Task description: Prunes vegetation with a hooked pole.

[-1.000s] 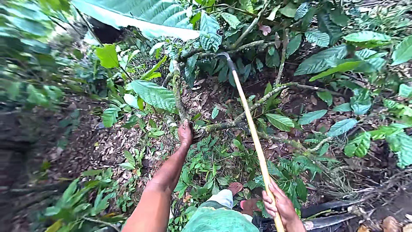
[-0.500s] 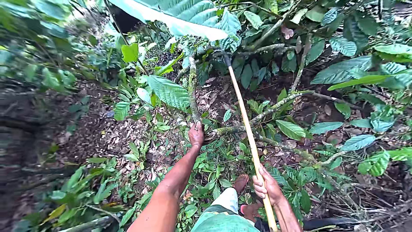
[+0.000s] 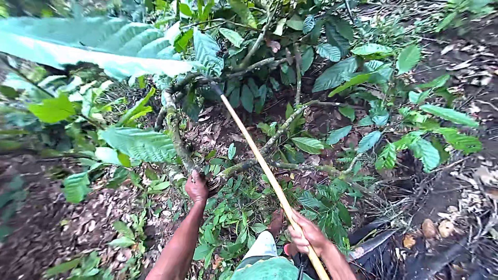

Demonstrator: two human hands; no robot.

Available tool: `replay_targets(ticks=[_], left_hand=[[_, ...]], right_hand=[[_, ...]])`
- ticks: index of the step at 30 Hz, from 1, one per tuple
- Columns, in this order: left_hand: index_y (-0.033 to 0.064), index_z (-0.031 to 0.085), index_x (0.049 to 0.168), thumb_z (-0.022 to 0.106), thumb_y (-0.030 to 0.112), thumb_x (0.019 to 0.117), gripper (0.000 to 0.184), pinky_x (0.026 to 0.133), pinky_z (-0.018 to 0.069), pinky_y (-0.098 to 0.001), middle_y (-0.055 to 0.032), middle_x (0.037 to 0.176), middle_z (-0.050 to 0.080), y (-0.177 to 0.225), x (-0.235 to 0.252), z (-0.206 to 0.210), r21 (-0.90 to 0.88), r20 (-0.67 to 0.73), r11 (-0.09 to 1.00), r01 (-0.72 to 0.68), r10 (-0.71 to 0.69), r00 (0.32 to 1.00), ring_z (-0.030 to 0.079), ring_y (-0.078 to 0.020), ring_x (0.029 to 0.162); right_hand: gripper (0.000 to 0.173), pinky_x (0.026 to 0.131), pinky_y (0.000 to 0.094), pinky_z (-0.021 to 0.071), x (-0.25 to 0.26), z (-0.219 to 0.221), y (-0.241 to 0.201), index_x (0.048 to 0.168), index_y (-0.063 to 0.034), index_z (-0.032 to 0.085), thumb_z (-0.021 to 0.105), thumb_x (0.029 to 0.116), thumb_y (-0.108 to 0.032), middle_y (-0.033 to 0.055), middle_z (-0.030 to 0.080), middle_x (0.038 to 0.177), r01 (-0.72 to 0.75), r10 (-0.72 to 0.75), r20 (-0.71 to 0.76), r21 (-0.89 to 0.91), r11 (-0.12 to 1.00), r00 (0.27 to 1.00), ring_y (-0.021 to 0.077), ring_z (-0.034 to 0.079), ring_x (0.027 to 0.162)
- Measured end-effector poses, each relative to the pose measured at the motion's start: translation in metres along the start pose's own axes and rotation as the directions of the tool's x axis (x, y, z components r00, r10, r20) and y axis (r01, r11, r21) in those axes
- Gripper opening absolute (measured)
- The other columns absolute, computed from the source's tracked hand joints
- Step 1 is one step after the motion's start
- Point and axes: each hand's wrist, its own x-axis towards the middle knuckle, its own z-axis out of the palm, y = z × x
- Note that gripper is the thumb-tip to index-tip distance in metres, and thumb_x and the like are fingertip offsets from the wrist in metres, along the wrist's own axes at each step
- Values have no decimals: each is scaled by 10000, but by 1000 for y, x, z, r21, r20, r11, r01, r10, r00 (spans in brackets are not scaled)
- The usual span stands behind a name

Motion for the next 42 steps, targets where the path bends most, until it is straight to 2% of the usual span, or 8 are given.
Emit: replay_targets(ticks=[8,16,22,25,30,33,38,42], left_hand=[[24,721,1097,237,495,1102,676,935,529,-579,-181,1003,745,5,1,1,38,5,999,-4,4,1000,716,-324,994],[5,695,1152,229,524,1092,700,927,523,-606,-205,1026,732,0,1,-2,24,58,1000,11,-12,998,706,-359,1015],[-9,697,1090,240,495,1090,680,861,535,-601,-204,952,732,-4,2,3,45,15,999,-28,28,1000,718,-362,948],[-8,696,1109,250,512,1086,685,878,528,-611,-223,978,728,-5,1,1,35,18,999,-6,6,1000,714,-374,972],[-2,701,1106,245,524,1086,696,857,530,-611,-200,943,737,-7,0,4,-1,-1,999,-35,35,999,723,-356,931],[-5,698,1123,237,528,1085,705,876,523,-612,-215,972,734,-12,-3,2,6,-4,999,-34,34,999,718,-366,964],[-19,692,1130,265,485,1106,661,919,508,-624,-234,1010,727,-3,1,1,8,9,1000,-16,16,1000,705,-388,1010],[-4,696,1112,254,484,1107,658,904,513,-622,-219,993,730,-3,1,-1,36,4,999,1,-1,1000,707,-379,993]], right_hand=[[509,366,219,402,-86,-7,19,1580,-311,260,391,1097,-404,-16,482,641,119,-106,-207,53,991,973,77,450,420],[406,345,221,377,0,-29,-83,1522,-286,288,239,1131,-387,-34,425,582,277,-300,-396,-116,954,868,70,404,388],[406,347,191,377,73,-55,-159,1128,-179,512,261,1115,-498,-37,441,573,314,-275,-425,24,949,862,56,417,385],[442,347,187,384,84,-60,-149,1085,-171,517,260,1105,-529,-43,444,573,285,-236,-395,70,956,888,49,426,384],[479,368,162,387,60,-58,-69,1529,-293,375,271,1108,-496,-36,496,632,346,-276,-249,302,888,928,25,447,409],[494,365,174,403,60,-60,-60,1551,-280,350,274,1110,-490,-21,499,637,354,-273,-260,348,868,926,43,467,408],[416,367,213,380,46,-50,-95,1527,-222,388,341,1130,-339,-24,429,629,274,-290,-455,-102,956,842,65,422,427],[442,369,232,383,39,-34,-119,1563,-225,317,372,1129,-290,-19,426,632,238,-337,-522,-249,939,783,85,425,436]])
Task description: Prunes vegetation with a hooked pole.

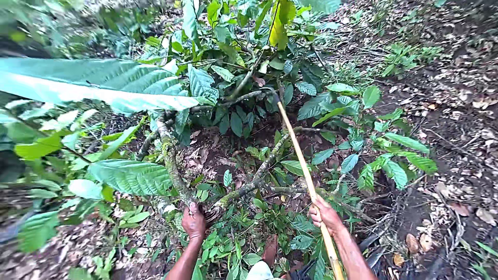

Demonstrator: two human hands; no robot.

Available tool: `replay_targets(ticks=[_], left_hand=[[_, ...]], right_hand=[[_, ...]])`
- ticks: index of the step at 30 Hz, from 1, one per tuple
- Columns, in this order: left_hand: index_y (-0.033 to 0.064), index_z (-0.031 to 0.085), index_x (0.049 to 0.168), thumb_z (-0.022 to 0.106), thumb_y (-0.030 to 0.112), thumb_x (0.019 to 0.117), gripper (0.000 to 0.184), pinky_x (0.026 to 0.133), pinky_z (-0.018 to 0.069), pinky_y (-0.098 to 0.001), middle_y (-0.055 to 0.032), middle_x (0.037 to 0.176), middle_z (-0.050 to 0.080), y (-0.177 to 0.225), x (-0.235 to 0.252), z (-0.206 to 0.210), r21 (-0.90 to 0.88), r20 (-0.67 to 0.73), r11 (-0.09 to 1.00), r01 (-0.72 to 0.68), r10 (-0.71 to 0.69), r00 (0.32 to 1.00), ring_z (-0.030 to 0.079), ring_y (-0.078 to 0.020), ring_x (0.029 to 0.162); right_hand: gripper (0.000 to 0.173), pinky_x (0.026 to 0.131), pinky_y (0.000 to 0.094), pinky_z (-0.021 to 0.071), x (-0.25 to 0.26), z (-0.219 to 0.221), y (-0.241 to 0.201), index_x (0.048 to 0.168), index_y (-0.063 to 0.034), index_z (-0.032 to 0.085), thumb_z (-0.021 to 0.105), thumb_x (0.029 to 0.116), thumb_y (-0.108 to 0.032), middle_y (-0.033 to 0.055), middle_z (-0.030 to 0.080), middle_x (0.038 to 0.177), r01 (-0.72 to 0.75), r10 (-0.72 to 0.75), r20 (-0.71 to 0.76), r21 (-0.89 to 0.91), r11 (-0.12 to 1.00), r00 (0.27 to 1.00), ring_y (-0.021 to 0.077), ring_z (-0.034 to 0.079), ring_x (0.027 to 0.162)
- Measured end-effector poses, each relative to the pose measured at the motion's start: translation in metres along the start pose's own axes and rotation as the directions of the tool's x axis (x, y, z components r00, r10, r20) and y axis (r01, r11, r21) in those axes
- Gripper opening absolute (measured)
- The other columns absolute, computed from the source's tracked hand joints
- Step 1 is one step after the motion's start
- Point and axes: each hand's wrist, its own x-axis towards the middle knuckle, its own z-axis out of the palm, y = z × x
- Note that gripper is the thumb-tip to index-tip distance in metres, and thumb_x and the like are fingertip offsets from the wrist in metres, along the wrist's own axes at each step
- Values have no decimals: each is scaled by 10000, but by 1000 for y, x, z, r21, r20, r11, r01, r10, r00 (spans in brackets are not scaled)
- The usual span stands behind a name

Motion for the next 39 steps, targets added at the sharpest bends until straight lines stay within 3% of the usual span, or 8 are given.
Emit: replay_targets(ticks=[9,13,16,18,23,30,34,39], left_hand=[[13,711,1113,264,495,1093,658,910,525,-606,-206,1009,734,2,-3,-2,-23,-11,1000,5,-5,1000,711,-360,1003],[36,718,1103,272,510,1093,651,902,529,-603,-195,1001,739,1,-2,-3,-7,-23,1000,22,-22,999,715,-353,998],[48,725,1099,263,516,1089,658,899,529,-604,-178,992,746,0,-1,1,9,-24,999,36,-36,999,717,-348,993],[34,712,1130,251,513,1095,666,919,520,-612,-191,1019,742,4,-1,-2,18,-7,999,38,-38,999,710,-363,1022],[38,714,1132,259,501,1099,650,923,518,-607,-200,1039,740,4,1,2,19,-12,999,33,-33,999,709,-356,1036],[40,713,1144,256,499,1099,649,909,519,-621,-190,1014,746,3,-1,-2,-5,-9,1000,27,-27,1000,713,-367,1013],[25,705,1141,266,499,1095,647,925,514,-627,-214,1032,735,5,-3,-5,1,12,999,38,-38,999,705,-382,1033],[36,704,1160,276,506,1095,640,935,512,-625,-220,1054,730,5,-5,-2,-2,33,999,43,-43,999,699,-381,1056]], right_hand=[[546,439,323,457,80,33,-101,1602,-272,277,475,1099,-347,41,489,722,90,-222,-177,-552,829,959,146,466,478],[619,721,565,558,95,15,-91,1628,-283,242,498,1073,-382,242,665,1101,61,-325,-189,-778,626,927,364,668,798],[574,510,421,520,75,-8,-53,1619,-269,283,486,1088,-351,125,600,851,100,-285,-182,-654,750,941,231,566,571],[451,384,279,407,39,-8,-34,1567,-251,345,376,1128,-349,5,452,646,121,-155,-98,-288,950,983,113,433,438],[418,348,208,376,-10,0,-4,1475,-236,406,234,1135,-406,-41,413,596,53,-82,158,180,982,984,56,406,397],[432,345,239,392,-49,21,-5,1548,-227,339,334,1128,-328,-18,421,622,122,-123,70,22,992,990,84,415,406],[561,383,326,440,-69,32,-14,1623,-248,249,461,1106,-301,34,475,681,106,-176,-152,-380,919,973,154,460,445],[608,458,392,501,-7,40,-42,1635,-239,223,480,1093,-332,88,559,778,122,-270,-149,-622,773,951,194,519,502]])
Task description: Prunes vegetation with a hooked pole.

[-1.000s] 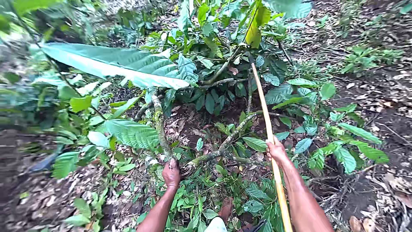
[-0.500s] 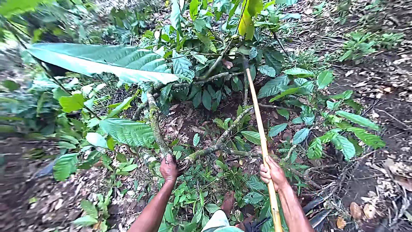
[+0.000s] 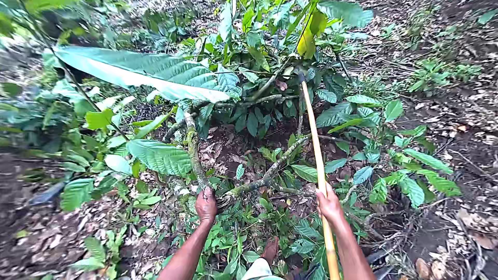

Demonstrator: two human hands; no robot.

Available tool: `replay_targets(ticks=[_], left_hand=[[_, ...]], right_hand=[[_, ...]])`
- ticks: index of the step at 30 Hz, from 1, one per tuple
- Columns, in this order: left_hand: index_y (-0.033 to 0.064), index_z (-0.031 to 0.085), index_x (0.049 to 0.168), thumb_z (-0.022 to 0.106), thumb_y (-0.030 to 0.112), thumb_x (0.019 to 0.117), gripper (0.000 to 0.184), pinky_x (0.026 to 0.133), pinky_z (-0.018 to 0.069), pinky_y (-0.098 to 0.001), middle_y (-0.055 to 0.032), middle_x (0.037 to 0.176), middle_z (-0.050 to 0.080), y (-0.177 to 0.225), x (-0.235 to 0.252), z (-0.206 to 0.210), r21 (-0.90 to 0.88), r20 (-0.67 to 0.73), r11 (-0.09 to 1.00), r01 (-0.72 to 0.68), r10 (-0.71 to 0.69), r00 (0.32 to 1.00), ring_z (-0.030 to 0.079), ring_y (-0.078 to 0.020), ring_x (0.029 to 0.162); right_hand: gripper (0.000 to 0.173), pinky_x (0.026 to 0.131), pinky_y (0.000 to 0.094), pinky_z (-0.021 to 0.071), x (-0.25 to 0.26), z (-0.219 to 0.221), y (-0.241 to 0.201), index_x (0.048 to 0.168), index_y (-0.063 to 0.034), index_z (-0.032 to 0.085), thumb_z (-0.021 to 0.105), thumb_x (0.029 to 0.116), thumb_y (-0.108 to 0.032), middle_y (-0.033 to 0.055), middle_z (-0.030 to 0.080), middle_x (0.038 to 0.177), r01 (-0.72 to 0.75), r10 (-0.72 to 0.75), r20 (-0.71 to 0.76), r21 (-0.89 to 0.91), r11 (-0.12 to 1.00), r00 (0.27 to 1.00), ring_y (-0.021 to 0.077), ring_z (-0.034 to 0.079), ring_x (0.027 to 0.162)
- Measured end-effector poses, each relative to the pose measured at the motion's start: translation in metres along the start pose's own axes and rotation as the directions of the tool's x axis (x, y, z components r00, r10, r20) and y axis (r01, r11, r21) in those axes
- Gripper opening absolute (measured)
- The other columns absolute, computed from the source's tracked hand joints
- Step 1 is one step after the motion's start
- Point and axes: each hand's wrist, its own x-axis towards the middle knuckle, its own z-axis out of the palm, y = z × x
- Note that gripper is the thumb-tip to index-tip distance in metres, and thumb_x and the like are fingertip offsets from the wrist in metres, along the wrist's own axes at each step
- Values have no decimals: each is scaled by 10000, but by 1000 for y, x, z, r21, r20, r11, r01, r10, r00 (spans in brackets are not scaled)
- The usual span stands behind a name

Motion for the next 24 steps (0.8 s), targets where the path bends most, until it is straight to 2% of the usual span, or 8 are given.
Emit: replay_targets(ticks=[4,7,9,12,14,17,20,24], left_hand=[[40,715,1130,271,512,1092,649,927,513,-621,-209,1045,734,0,1,1,9,-39,1000,-13,14,999,703,-372,1050],[48,713,1129,263,524,1091,656,908,523,-602,-187,1014,739,-4,-3,-1,-2,-41,1000,-19,19,999,711,-348,1015],[50,718,1120,264,541,1086,670,901,525,-600,-177,995,743,-7,-2,1,-13,-54,1000,-23,23,998,714,-341,996],[38,712,1115,286,521,1091,645,896,524,-595,-176,984,743,-10,0,0,-17,-70,999,-35,34,997,716,-338,982],[24,703,1165,280,507,1096,645,939,515,-604,-198,1043,740,-20,-10,-1,-11,-51,999,-31,31,998,710,-350,1033],[16,710,1143,280,492,1106,643,949,506,-609,-212,1053,733,-11,-1,-4,-15,-68,999,-34,33,997,700,-361,1051],[33,716,1132,268,464,1113,622,948,522,-571,-165,1035,744,-5,1,4,-27,-71,998,-52,50,996,709,-309,1020],[48,726,1068,279,471,1112,617,879,553,-541,-124,937,749,2,0,10,-91,-91,996,-26,17,996,724,-265,904]], right_hand=[[560,479,367,499,63,14,-27,1610,-260,268,466,1099,-374,82,552,778,-19,19,31,18,1000,999,183,524,522],[592,518,399,522,74,27,5,1624,-291,213,460,1097,-396,111,572,832,-53,56,91,-33,998,994,210,551,560],[622,566,447,541,42,37,42,1632,-259,203,469,1088,-399,166,628,915,-77,88,116,-102,992,989,247,591,601],[623,493,380,496,-27,51,92,1644,-266,203,476,1094,-369,93,564,805,-162,157,151,23,986,976,190,525,540],[623,452,339,470,-45,47,102,1647,-269,201,482,1096,-340,53,527,748,-198,174,173,134,971,969,157,494,505],[629,430,319,466,-34,40,76,1648,-259,184,484,1098,-312,39,509,738,-209,149,236,255,944,960,145,484,483],[521,435,301,458,7,16,38,1592,-222,293,461,1107,-310,41,515,747,-201,126,264,281,938,956,134,476,482],[526,436,304,434,57,-6,12,1595,-336,284,455,1101,-399,39,483,748,-176,85,250,369,913,964,139,440,486]])
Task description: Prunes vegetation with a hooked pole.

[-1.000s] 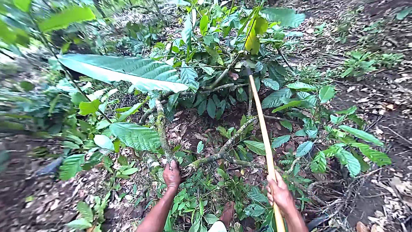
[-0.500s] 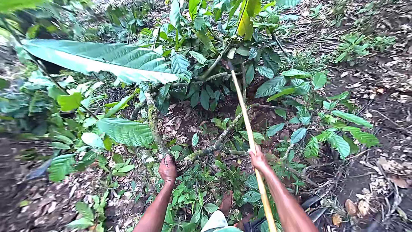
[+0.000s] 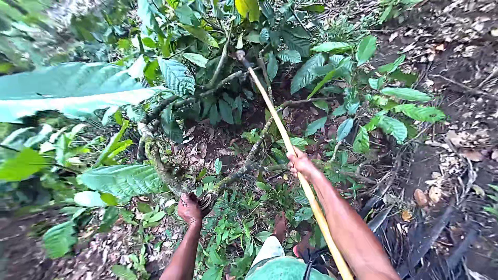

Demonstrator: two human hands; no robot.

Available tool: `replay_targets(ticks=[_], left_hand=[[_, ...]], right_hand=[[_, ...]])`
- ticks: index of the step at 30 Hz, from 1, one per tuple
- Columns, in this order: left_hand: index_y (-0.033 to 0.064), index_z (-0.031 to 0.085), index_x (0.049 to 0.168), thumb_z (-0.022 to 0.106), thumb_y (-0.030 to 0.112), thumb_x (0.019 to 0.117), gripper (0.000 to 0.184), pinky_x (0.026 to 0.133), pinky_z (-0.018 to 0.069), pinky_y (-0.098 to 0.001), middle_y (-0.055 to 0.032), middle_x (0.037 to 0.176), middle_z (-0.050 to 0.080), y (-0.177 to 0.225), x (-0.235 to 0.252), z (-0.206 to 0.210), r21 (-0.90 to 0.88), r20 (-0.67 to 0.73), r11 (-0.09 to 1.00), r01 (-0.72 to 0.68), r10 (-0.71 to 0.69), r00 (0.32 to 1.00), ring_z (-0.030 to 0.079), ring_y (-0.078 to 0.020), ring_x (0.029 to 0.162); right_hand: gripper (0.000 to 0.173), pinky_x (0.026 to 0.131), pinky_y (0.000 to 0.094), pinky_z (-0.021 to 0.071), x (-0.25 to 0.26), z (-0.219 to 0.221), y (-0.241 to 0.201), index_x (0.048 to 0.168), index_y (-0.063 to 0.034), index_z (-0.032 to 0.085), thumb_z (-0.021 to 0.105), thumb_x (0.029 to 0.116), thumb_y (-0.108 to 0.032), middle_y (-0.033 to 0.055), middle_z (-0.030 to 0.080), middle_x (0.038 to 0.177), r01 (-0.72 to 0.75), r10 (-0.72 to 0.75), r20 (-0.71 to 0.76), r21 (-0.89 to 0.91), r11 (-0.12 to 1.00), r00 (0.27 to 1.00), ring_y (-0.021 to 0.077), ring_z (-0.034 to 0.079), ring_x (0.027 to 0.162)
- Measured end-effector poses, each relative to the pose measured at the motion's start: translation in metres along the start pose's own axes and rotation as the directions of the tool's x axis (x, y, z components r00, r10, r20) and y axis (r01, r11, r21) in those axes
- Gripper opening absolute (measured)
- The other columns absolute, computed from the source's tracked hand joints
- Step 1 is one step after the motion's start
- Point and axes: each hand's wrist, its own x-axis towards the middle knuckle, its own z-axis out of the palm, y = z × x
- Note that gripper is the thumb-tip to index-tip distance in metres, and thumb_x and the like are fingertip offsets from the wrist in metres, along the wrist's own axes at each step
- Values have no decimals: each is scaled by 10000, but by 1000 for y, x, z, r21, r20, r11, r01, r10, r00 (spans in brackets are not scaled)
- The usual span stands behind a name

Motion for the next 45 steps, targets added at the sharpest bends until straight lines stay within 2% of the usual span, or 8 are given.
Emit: replay_targets(ticks=[4,15,22,28,32,36,38,45], left_hand=[[49,722,1098,278,488,1116,625,845,555,-556,-126,906,740,14,1,-2,-29,11,994,104,-104,995,717,-277,848],[1,706,1031,269,478,1103,651,834,564,-556,-152,882,734,-9,8,3,47,-18,998,-52,53,998,724,-288,851],[-63,655,1057,306,413,1088,591,732,587,-503,-137,799,689,-44,-13,-21,-165,47,984,72,-65,997,683,-231,710],[-13,697,1088,292,421,1110,594,855,555,-565,-179,910,717,8,14,10,-2,52,1000,15,-15,999,707,-305,877],[3,701,1128,306,458,1107,603,906,540,-576,-185,978,730,16,16,16,42,17,998,40,-41,999,712,-318,952],[-33,671,1120,322,412,1113,566,789,590,-515,-147,864,710,-12,-4,-11,-62,27,995,73,-72,997,704,-244,779],[-59,654,1107,304,381,1110,563,740,600,-498,-147,834,704,-28,-7,-26,-107,57,991,82,-76,996,696,-233,728],[1,714,1118,308,429,1105,590,916,535,-602,-204,996,735,-6,8,-9,108,65,994,4,-11,998,712,-350,980]], right_hand=[[526,418,287,439,21,-7,-36,1592,-302,283,470,1103,-357,18,468,728,31,-31,-10,44,999,999,126,448,474],[439,455,282,475,195,20,-177,1499,-228,370,481,1094,-355,36,495,797,91,-90,11,-109,990,996,125,480,505],[536,412,271,428,20,-2,-38,1598,-268,240,457,1110,-304,11,486,744,40,-43,-48,-54,998,998,100,436,471],[395,438,241,418,154,14,-164,1479,-182,332,426,1115,-303,-17,420,708,37,-36,87,-4,999,996,83,410,475],[378,426,262,435,174,35,-172,1447,-173,365,464,1101,-292,-4,417,684,24,-22,67,-33,999,998,104,417,460],[556,424,294,401,0,4,-64,1588,-340,259,487,1084,-396,12,449,710,72,-74,-10,-128,989,997,120,406,475],[532,380,260,411,-43,-18,-59,1590,-294,263,472,1101,-301,-5,450,685,70,-75,-44,-89,994,996,92,414,439],[325,424,236,396,104,7,-172,1396,-179,409,463,1100,-302,-31,421,683,9,-9,-4,-26,1000,1000,70,396,467]])
